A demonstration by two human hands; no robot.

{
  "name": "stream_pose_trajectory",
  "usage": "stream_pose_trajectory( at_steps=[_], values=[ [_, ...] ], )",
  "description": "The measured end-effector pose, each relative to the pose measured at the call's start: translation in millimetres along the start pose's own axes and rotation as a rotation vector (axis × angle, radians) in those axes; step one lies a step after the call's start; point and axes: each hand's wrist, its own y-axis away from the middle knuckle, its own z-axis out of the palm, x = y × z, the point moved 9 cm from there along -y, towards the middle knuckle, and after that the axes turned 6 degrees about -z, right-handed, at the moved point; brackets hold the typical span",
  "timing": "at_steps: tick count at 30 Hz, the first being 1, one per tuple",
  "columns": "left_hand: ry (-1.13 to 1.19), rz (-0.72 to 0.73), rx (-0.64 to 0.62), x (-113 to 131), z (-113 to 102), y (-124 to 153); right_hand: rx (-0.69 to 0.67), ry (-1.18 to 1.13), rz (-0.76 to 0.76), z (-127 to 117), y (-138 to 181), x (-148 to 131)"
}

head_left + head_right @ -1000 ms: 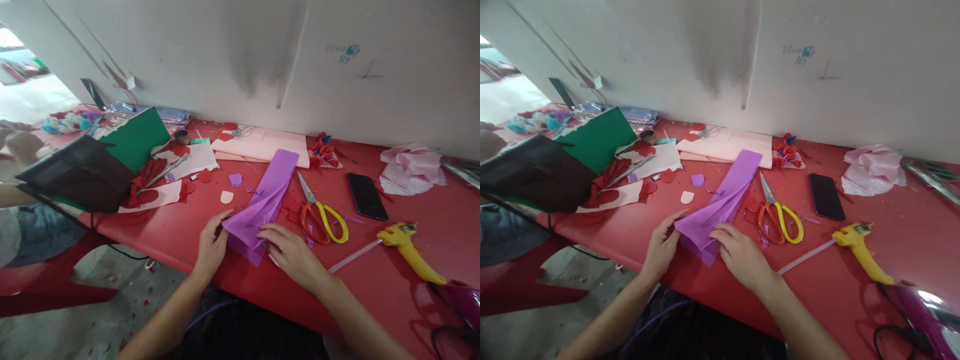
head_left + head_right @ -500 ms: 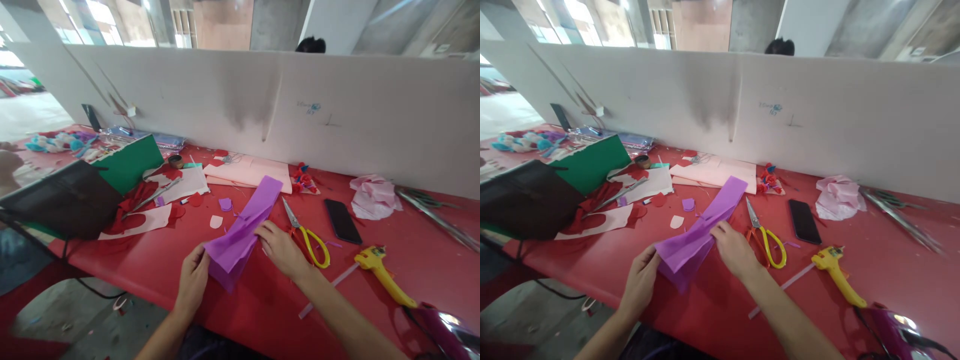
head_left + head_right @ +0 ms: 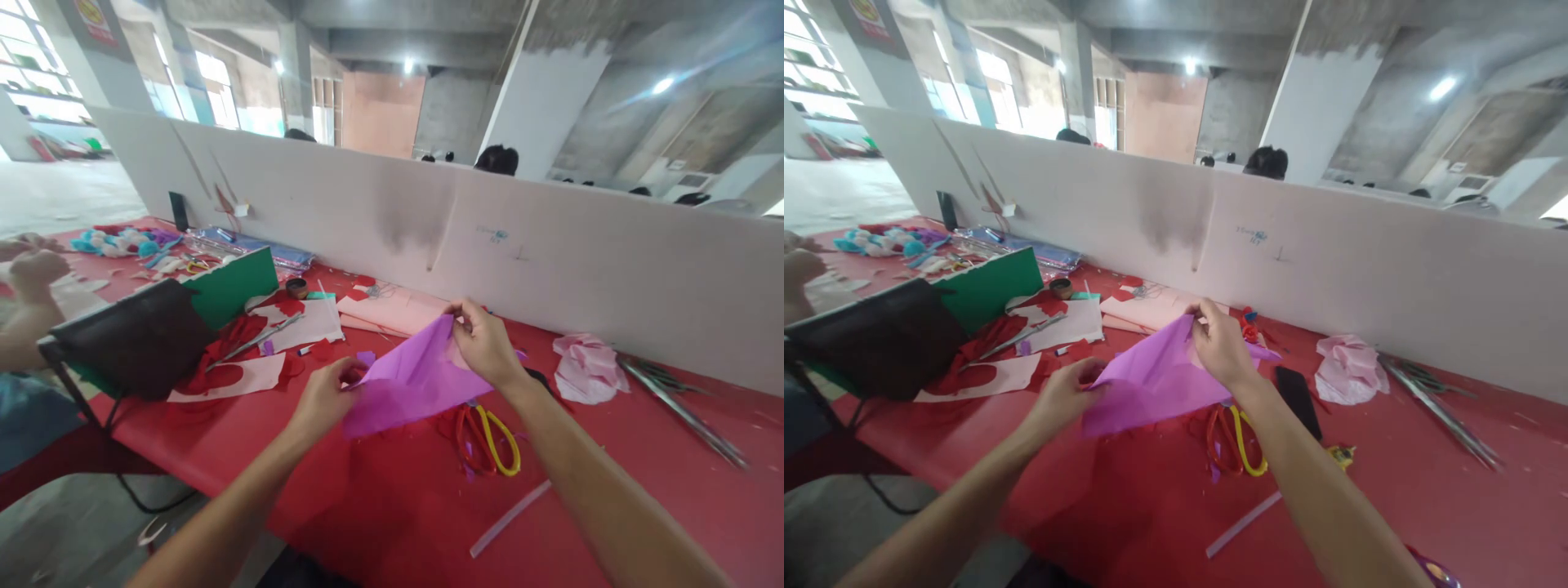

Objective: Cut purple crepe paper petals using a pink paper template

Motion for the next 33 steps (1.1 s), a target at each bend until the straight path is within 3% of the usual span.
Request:
stream_pose_trajectory(
  at_steps=[5,10,15,18,22,26,30,33],
  values=[
    [-0.015,-0.019,0.045,30.5,-47.0,-36.8,0.11,-0.104,0.056,-44.6,-48.8,7.1],
    [0.304,0.015,0.13,78.4,-94.9,-51.8,0.104,-0.244,0.158,-76.2,-67.4,-2.8],
    [0.674,-0.013,0.049,111.0,-113.5,-55.6,0.043,-0.335,0.258,-100.2,-64.5,-27.8],
    [0.718,-0.017,0.047,131.0,-124.3,-55.0,-0.01,-0.37,0.33,-106.2,-60.3,-31.5],
    [0.656,0.002,0.028,154.8,-141.3,-60.5,-0.081,-0.411,0.401,-101.0,-53.7,-28.2],
    [0.573,-0.06,-0.035,157.2,-153.4,-86.2,-0.189,-0.482,0.445,-79.2,-46.4,-19.8],
    [0.531,-0.064,-0.071,140.2,-151.1,-123.3,-0.261,-0.523,0.478,-45.9,-38.6,5.6],
    [0.448,-0.064,-0.117,107.1,-132.2,-143.6,-0.251,-0.5,0.499,-17.3,-26.7,34.0]
  ],
)
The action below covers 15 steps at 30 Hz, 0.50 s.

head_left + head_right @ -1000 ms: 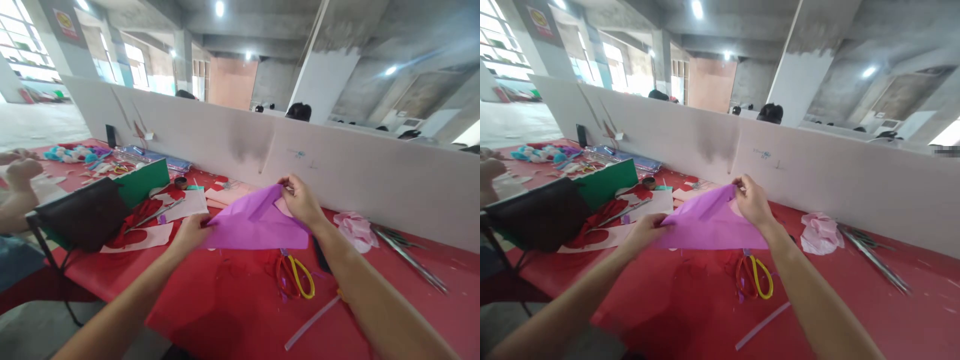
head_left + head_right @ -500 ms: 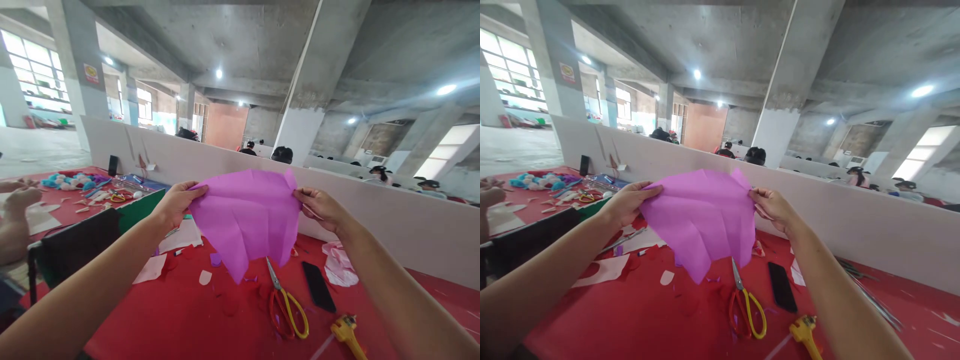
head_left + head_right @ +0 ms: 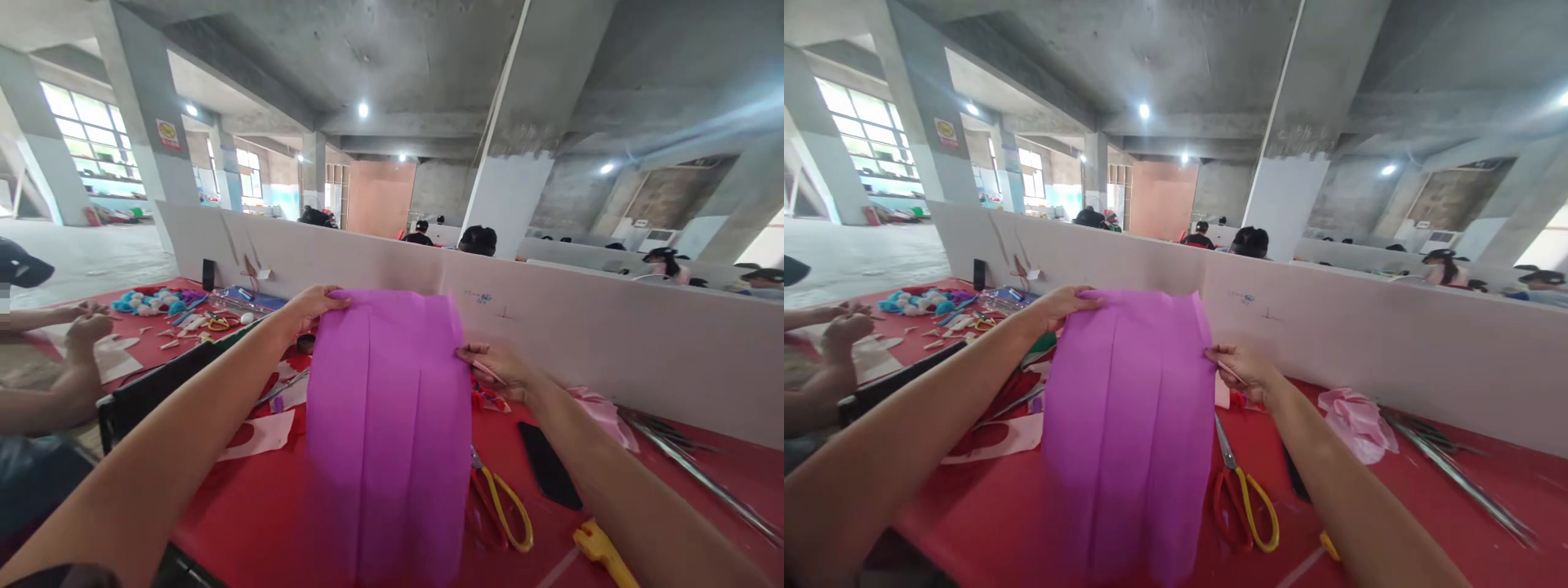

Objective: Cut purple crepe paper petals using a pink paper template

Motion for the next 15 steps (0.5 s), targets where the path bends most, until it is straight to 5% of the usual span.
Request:
stream_pose_trajectory(
  at_steps=[6,10,15],
  values=[
    [-0.49,0.236,0.003,-80.8,2.8,-16.7,0.118,0.133,-0.028,17.1,-3.2,80.4],
    [-0.597,0.228,0.031,-136.0,0.3,-20.2,0.191,0.295,-0.065,25.1,0.5,122.3],
    [-0.743,0.238,0.025,-177.2,-5.8,-9.9,0.148,0.475,-0.073,53.2,13.4,153.6]
  ],
)
